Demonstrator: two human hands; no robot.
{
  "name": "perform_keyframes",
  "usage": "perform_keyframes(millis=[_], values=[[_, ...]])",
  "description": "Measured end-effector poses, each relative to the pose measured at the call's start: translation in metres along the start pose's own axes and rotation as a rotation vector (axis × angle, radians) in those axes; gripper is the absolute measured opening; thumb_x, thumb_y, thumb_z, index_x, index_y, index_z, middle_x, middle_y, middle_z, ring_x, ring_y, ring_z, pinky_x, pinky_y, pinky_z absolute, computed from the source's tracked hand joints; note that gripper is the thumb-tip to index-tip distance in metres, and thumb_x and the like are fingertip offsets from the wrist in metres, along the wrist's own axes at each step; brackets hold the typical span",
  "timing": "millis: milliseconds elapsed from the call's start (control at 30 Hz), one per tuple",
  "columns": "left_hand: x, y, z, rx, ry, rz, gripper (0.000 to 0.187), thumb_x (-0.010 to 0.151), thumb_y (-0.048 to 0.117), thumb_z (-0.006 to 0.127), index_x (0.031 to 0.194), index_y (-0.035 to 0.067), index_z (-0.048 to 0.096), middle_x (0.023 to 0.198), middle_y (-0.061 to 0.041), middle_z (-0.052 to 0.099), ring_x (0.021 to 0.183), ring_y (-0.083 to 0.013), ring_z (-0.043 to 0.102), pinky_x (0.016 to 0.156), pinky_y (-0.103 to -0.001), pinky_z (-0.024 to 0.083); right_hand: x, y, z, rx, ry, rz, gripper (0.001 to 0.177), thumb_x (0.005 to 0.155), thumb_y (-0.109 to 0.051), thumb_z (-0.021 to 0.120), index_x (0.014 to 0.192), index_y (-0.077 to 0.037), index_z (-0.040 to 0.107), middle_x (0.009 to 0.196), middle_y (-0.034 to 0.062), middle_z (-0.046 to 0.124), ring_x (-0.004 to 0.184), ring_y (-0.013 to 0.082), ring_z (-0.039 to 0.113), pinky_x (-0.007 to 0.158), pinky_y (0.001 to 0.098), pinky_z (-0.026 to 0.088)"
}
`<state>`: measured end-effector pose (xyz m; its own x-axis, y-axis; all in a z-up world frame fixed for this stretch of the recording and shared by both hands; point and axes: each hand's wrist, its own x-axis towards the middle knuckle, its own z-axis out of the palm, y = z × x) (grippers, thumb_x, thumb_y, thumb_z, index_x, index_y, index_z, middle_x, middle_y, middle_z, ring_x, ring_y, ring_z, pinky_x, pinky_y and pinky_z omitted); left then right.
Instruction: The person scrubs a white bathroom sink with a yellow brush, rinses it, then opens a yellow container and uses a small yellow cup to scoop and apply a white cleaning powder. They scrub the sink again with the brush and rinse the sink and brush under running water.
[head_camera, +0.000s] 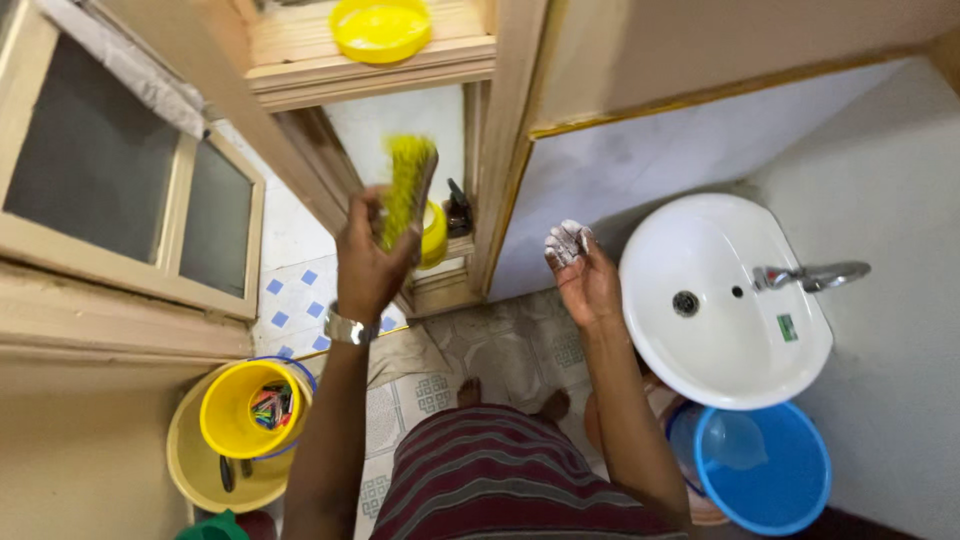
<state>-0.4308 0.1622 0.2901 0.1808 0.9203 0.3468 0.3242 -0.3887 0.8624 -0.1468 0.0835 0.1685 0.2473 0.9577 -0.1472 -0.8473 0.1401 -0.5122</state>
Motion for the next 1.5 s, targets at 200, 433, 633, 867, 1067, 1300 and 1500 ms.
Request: perform_keyframes(millis=[200,433,633,867,1067,1300,1500], values=[[-0.054,-0.015,0.073,-0.045,-0.293,-0.057,0.049,0.083,0.018,0.068,0.123,-0.001,0.046,0.106,-0.02,0.065,0.097,-0.0273,0.065,0.084,-0.038,0.052,-0.023,-0.021,-0.04,0.04,0.103,-0.096,0.025,0.092,-0.021,0.056,0.108,-0.002,0.06,0.098,0.0096,0.064,0.094,0.0221,0.062,0.088,0.0361,0.05],[-0.104,-0.006,0.181,-0.217,-0.753,-0.317,0.047,0.08,0.016,0.065,0.123,0.003,0.049,0.089,-0.012,0.068,0.067,-0.0176,0.066,0.06,-0.03,0.055,-0.073,-0.072,-0.131,0.199,0.386,-0.263,0.022,0.095,-0.021,0.057,0.103,-0.001,0.059,0.095,0.0093,0.064,0.089,0.0219,0.061,0.082,0.0342,0.052],[-0.125,0.023,0.259,-0.109,-1.014,-0.352,0.048,0.077,0.015,0.067,0.121,0.005,0.051,0.087,-0.011,0.069,0.065,-0.0178,0.068,0.058,-0.032,0.055,-0.108,-0.117,-0.223,0.248,0.508,-0.416,0.019,0.096,-0.02,0.056,0.094,-0.002,0.058,0.086,0.0088,0.06,0.077,0.0208,0.057,0.076,0.0324,0.052],[-0.137,0.031,0.344,0.073,-1.076,-0.219,0.05,0.078,0.017,0.067,0.123,0.004,0.049,0.088,-0.014,0.069,0.072,-0.0231,0.067,0.064,-0.037,0.052,-0.119,-0.167,-0.287,0.289,0.568,-0.418,0.017,0.095,-0.019,0.053,0.094,-0.004,0.06,0.087,0.008,0.062,0.079,0.0206,0.059,0.077,0.0323,0.052],[-0.137,0.035,0.414,-0.201,-1.053,-0.554,0.059,0.076,0.022,0.07,0.125,0.002,0.044,0.097,-0.013,0.065,0.075,-0.0196,0.065,0.061,-0.033,0.056,-0.098,-0.19,-0.343,0.33,0.661,-0.323,0.015,0.096,-0.02,0.053,0.093,-0.007,0.06,0.087,0.0075,0.065,0.079,0.0201,0.062,0.075,0.0334,0.052],[-0.133,0.038,0.453,-0.235,-1.011,-0.546,0.062,0.076,0.028,0.073,0.121,-0.003,0.044,0.093,-0.013,0.066,0.076,-0.0163,0.065,0.063,-0.029,0.056,-0.094,-0.203,-0.36,0.375,0.584,-0.305,0.017,0.097,-0.021,0.054,0.091,-0.007,0.06,0.088,0.0088,0.066,0.077,0.0213,0.062,0.072,0.0336,0.052],[-0.125,0.039,0.462,-0.085,-1.1,-0.583,0.059,0.078,0.035,0.069,0.119,-0.003,0.047,0.088,-0.014,0.071,0.076,-0.0164,0.07,0.065,-0.028,0.056,-0.092,-0.199,-0.359,0.378,0.685,-0.274,0.014,0.095,-0.02,0.053,0.091,-0.008,0.06,0.087,0.0069,0.064,0.078,0.0199,0.061,0.073,0.0337,0.052]])
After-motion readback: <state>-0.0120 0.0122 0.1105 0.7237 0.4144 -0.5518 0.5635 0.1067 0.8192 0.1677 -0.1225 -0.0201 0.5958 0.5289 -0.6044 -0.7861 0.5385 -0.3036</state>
